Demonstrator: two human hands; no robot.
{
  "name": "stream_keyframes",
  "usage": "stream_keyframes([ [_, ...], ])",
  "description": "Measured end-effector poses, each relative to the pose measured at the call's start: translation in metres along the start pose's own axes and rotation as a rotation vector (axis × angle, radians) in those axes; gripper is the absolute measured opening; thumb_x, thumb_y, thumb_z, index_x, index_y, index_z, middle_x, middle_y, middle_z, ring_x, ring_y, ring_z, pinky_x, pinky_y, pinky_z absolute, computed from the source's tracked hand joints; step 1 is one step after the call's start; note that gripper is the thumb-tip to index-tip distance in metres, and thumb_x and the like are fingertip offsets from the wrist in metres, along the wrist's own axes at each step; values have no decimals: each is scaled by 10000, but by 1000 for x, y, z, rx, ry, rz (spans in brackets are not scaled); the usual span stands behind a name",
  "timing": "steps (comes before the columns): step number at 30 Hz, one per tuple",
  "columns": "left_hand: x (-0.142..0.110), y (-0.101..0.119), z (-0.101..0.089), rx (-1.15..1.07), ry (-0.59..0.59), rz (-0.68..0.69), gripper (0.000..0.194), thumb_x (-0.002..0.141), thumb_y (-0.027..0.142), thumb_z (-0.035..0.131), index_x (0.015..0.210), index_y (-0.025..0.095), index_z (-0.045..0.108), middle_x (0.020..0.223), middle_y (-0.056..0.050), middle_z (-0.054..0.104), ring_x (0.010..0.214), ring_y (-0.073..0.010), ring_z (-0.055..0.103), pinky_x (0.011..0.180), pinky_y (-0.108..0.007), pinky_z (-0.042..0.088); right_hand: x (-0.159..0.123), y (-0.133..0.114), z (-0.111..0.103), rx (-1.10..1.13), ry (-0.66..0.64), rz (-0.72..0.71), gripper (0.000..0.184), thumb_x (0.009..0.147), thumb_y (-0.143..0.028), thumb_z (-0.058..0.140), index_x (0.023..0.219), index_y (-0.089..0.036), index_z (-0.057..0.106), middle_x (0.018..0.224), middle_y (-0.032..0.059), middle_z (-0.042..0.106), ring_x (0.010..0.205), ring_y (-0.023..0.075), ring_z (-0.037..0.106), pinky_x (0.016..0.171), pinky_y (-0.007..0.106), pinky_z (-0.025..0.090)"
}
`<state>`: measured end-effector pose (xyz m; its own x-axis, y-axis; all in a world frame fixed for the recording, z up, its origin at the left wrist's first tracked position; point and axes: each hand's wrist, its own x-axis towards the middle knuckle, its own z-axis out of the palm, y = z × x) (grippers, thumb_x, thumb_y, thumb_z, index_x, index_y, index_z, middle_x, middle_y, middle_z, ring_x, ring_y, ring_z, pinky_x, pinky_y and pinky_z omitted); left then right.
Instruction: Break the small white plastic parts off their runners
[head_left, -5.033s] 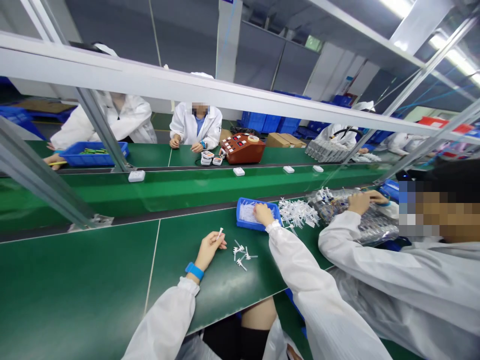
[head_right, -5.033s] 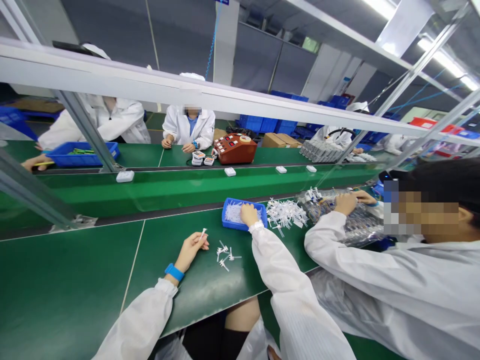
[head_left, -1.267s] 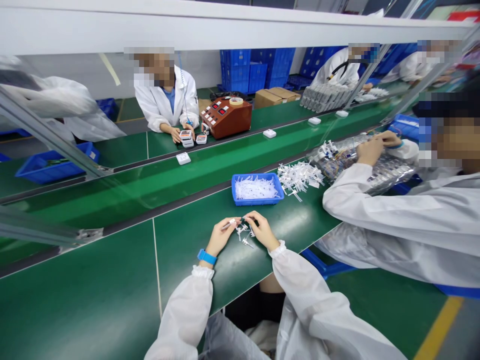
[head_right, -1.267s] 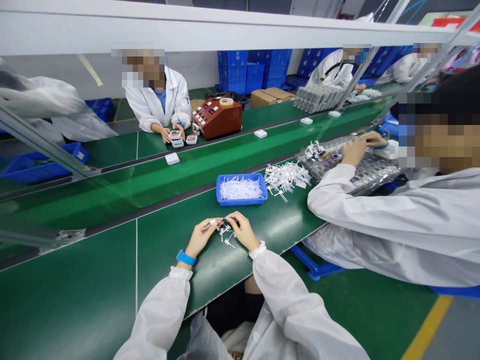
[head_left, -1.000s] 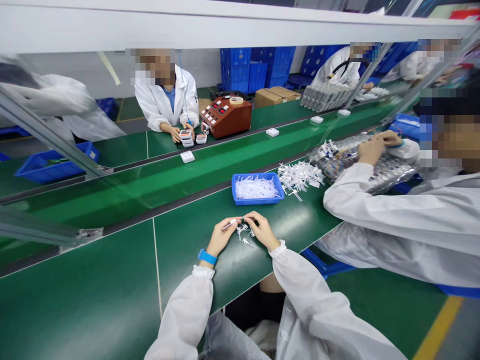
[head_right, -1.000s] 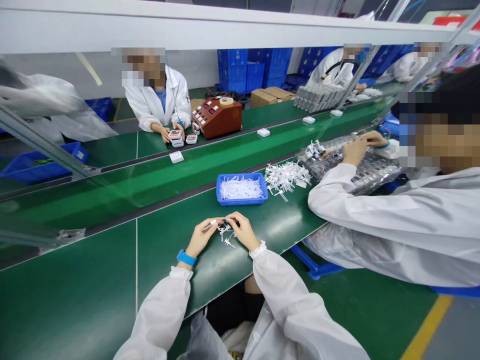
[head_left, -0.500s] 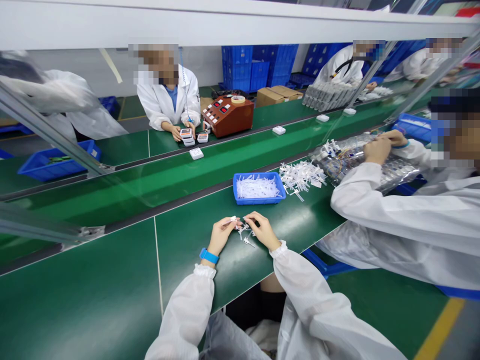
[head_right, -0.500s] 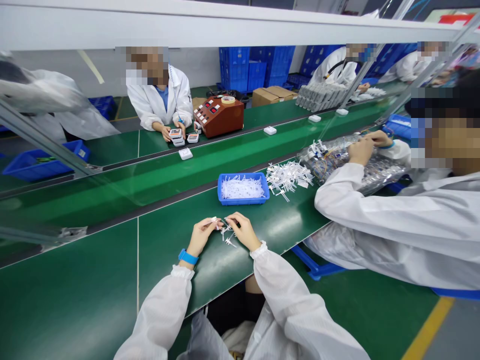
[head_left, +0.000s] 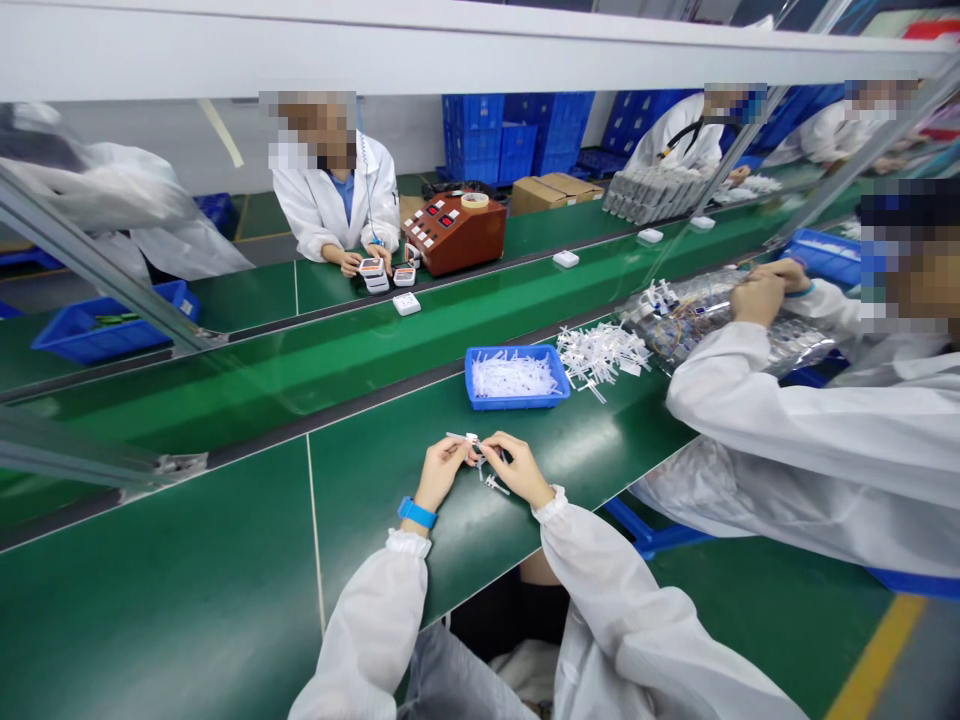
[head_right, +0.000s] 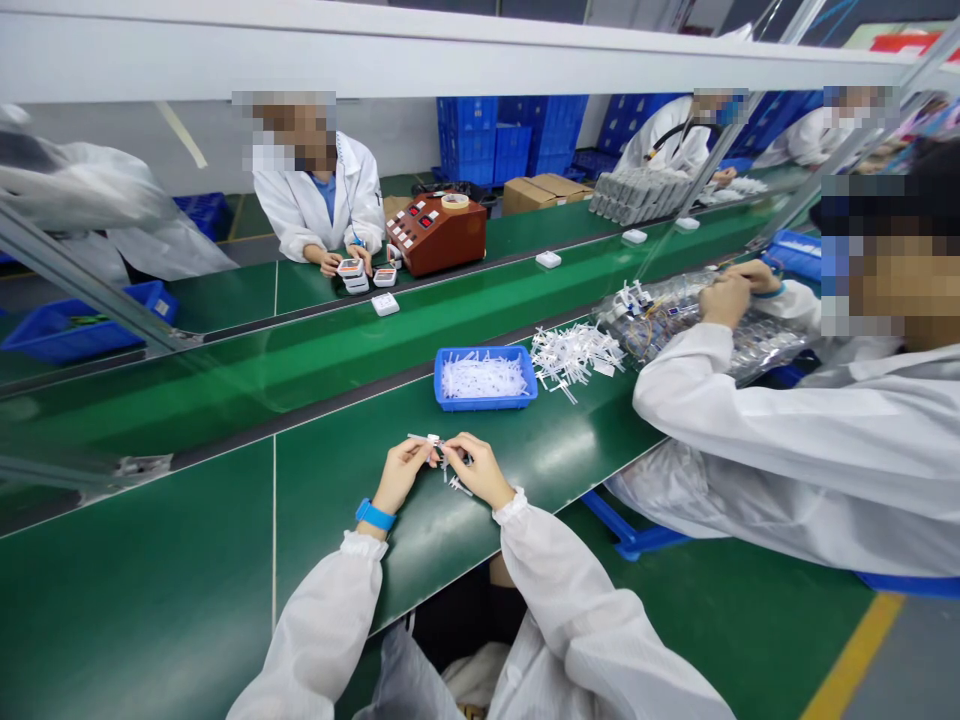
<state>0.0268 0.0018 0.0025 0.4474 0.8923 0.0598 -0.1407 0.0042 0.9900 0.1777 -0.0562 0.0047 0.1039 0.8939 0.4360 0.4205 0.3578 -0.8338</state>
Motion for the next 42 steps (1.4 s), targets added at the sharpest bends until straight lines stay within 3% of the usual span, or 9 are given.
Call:
stream_keyframes([
  [42,1,3,2,80,-53,-3,326,778,459,648,704,142,620,609,2,595,577,-117,557,622,-257,486,0,1,-2,-21,-72,0,170,908,-267,502,844,-177,631,778,35,590,704,142,552,666,258,431],
])
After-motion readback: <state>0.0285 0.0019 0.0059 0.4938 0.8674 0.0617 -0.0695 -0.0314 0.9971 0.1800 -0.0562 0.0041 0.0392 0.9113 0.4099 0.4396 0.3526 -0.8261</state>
